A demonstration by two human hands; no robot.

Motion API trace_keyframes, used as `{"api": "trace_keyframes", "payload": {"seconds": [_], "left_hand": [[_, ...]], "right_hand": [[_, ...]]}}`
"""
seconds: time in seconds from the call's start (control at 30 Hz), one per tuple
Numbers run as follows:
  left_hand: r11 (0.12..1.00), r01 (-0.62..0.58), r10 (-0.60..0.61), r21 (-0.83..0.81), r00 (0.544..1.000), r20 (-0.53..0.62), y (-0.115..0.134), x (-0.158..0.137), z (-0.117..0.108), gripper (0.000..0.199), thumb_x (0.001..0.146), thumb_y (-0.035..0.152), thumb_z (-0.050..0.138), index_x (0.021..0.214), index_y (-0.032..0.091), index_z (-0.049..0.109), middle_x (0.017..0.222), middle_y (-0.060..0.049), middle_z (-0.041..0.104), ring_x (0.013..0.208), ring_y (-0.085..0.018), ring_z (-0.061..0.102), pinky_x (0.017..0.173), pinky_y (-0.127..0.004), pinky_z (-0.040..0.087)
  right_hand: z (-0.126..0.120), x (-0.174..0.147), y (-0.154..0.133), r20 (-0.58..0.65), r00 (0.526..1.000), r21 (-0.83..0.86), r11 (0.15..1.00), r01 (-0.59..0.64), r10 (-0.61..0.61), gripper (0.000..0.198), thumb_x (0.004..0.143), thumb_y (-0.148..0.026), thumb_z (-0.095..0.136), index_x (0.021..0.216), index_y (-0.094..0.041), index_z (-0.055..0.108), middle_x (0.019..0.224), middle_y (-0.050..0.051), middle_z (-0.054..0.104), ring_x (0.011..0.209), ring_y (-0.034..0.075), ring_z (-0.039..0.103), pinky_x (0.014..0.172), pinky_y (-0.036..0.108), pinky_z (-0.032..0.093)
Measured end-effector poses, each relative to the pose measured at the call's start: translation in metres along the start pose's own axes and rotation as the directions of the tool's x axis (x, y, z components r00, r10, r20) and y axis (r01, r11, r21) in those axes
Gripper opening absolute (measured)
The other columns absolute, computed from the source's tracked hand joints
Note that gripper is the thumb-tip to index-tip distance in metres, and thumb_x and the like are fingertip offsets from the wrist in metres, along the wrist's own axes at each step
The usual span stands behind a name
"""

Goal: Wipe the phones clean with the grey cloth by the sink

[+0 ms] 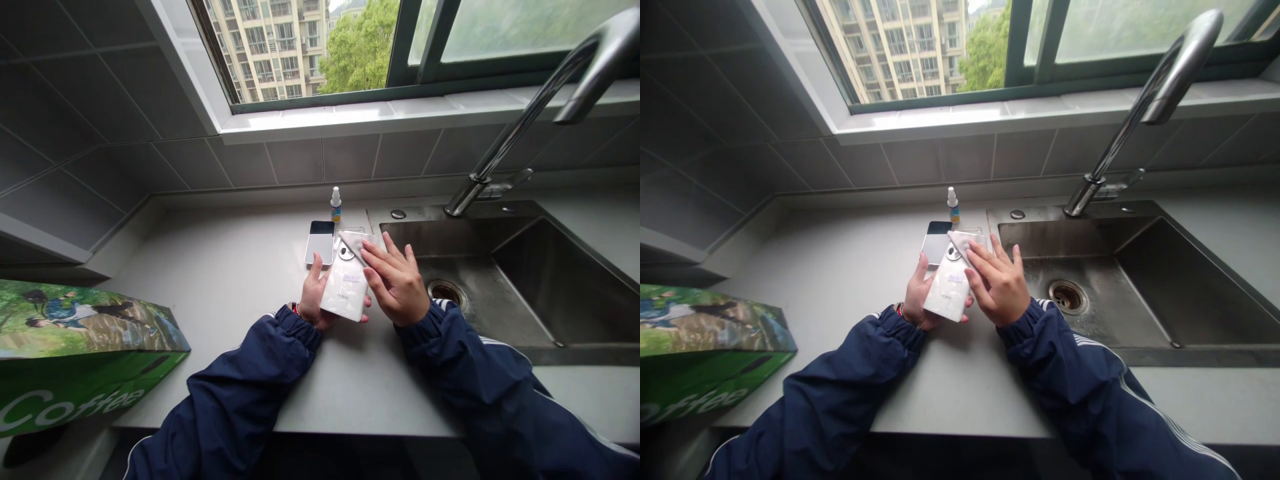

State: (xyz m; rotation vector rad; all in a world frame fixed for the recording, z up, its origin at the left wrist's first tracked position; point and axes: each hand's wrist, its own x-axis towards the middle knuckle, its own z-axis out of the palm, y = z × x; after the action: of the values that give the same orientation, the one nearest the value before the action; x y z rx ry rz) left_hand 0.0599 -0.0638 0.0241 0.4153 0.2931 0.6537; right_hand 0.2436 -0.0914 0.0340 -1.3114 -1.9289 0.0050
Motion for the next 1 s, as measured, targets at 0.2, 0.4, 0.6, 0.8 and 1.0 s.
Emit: {"api": "trace_keyframes", "payload": {"seconds": [0.2,0.4,0.6,0.8,1.0], "left_hand": [[0.998,0.055,-0.056,0.020,0.995,0.080,0.001,0.000,0.001,0.095,0.087,0.082,0.013,0.136,0.014,0.057,0.122,-0.023,0.066,0.081,-0.035,0.071,0.065,-0.054,0.059],[0.994,0.028,-0.040,0.108,0.993,0.110,-0.003,0.002,-0.001,0.090,0.087,0.083,0.019,0.142,0.020,0.051,0.116,-0.020,0.067,0.082,-0.036,0.072,0.065,-0.053,0.058],[0.983,0.045,-0.070,0.177,0.988,0.137,-0.010,0.004,-0.005,0.087,0.086,0.084,0.025,0.149,0.025,0.040,0.110,-0.017,0.067,0.078,-0.035,0.072,0.063,-0.051,0.058],[0.972,0.038,-0.061,0.230,0.994,0.094,-0.013,0.004,-0.005,0.090,0.086,0.084,0.025,0.155,0.026,0.030,0.108,-0.016,0.067,0.078,-0.033,0.072,0.062,-0.049,0.058],[0.958,0.032,-0.054,0.284,0.996,0.072,-0.014,0.004,-0.004,0.092,0.084,0.086,0.028,0.154,0.027,0.030,0.109,-0.017,0.067,0.077,-0.032,0.071,0.062,-0.047,0.058]], "right_hand": [[0.001,0.001,0.003,-0.023,0.995,-0.010,0.995,-0.096,0.096,0.044,0.102,-0.034,0.045,0.144,-0.028,0.051,0.154,0.006,0.048,0.151,0.032,0.028,0.117,0.068,0.024],[0.001,0.003,0.006,0.014,0.991,-0.042,0.991,-0.129,0.130,0.047,0.103,-0.033,0.039,0.149,-0.028,0.046,0.156,0.006,0.044,0.153,0.033,0.022,0.117,0.071,0.021],[0.000,0.003,0.011,0.054,0.991,0.007,0.992,-0.125,0.125,0.050,0.102,-0.030,0.037,0.152,-0.029,0.041,0.158,0.004,0.042,0.154,0.033,0.019,0.116,0.073,0.021],[0.000,0.003,0.011,0.094,0.992,0.031,0.996,-0.086,0.082,0.056,0.099,-0.023,0.034,0.155,-0.028,0.036,0.161,0.003,0.036,0.155,0.033,0.010,0.116,0.073,0.016],[-0.001,0.002,0.011,0.116,0.992,0.031,0.999,-0.043,0.039,0.058,0.099,-0.027,0.035,0.156,-0.029,0.033,0.163,0.002,0.032,0.155,0.034,0.006,0.117,0.074,0.013]]}}
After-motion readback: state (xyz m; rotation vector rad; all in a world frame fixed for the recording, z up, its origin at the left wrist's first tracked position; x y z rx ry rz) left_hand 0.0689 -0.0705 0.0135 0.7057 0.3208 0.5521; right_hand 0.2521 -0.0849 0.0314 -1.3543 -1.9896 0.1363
